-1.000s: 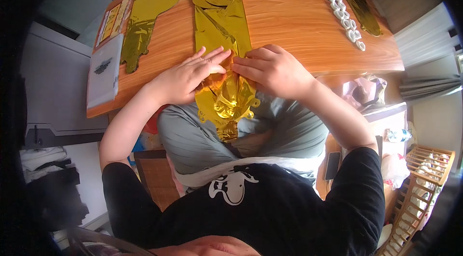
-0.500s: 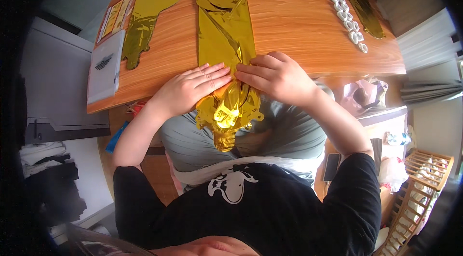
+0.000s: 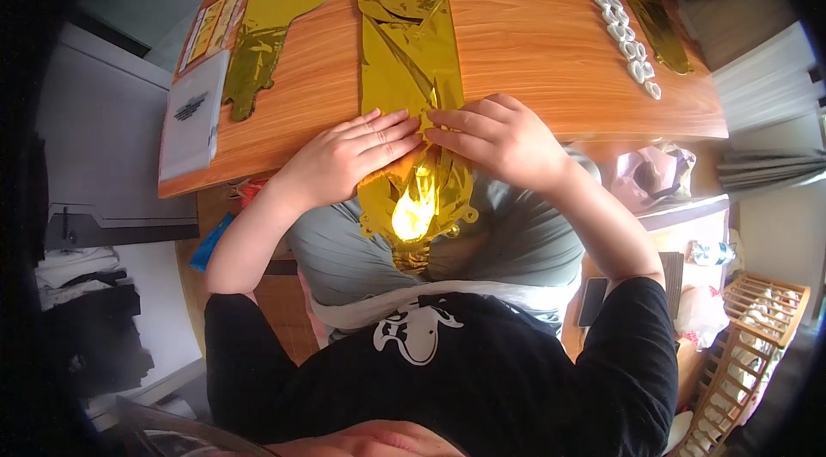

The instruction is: The person smooths out a deflated foil balloon on the table and folds it into a small square by hand.

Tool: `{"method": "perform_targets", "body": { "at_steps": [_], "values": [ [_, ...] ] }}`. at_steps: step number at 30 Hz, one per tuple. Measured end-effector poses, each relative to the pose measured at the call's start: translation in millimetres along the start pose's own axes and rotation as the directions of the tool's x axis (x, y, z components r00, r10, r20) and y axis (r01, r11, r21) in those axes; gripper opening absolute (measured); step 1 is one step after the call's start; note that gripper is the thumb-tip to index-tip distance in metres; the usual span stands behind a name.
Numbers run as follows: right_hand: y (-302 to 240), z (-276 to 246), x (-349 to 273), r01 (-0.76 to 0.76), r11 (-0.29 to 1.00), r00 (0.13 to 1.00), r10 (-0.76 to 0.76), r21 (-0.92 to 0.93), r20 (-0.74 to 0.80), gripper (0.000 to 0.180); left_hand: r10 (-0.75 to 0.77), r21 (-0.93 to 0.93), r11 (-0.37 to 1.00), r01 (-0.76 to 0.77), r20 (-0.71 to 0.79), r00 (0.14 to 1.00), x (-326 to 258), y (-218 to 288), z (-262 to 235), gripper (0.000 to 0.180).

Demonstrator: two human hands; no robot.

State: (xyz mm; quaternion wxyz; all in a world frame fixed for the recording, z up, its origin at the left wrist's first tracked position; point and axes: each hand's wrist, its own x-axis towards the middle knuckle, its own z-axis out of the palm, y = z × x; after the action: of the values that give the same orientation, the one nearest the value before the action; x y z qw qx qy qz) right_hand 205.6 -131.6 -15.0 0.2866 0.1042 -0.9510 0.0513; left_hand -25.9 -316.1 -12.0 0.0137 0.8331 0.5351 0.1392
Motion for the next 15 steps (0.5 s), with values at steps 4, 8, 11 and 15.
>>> {"method": "perform_targets", "body": {
  "at_steps": [4,8,11,15],
  "values": [
    [1.3,0.7,-0.2,-0.027,0.999,0.999,0.027,0.022,0.024,0.047,-0.038,-0.103,0.994,0.038,0.008,0.999,0.6,2.0,-1.5,0.051],
    [1.9,3.4,0.4,-0.09,0.991,0.996,0.087,0.101,0.03,0.046,-0.057,-0.15,0.987,0.059,0.016,0.998,2.2,2.7,-4.6,0.056],
    [1.1,2.1,2.2,-0.102,0.989,0.995,0.098,0.11,0.036,0.046,-0.06,-0.192,0.979,0.063,0.022,0.998,2.8,2.7,-7.1,0.06],
    [1.8,1.4,1.3,-0.08,0.991,0.997,0.077,0.105,0.033,0.046,-0.034,-0.111,0.993,0.039,0.039,0.999,2.5,2.2,-4.5,0.055]
  ]
}}
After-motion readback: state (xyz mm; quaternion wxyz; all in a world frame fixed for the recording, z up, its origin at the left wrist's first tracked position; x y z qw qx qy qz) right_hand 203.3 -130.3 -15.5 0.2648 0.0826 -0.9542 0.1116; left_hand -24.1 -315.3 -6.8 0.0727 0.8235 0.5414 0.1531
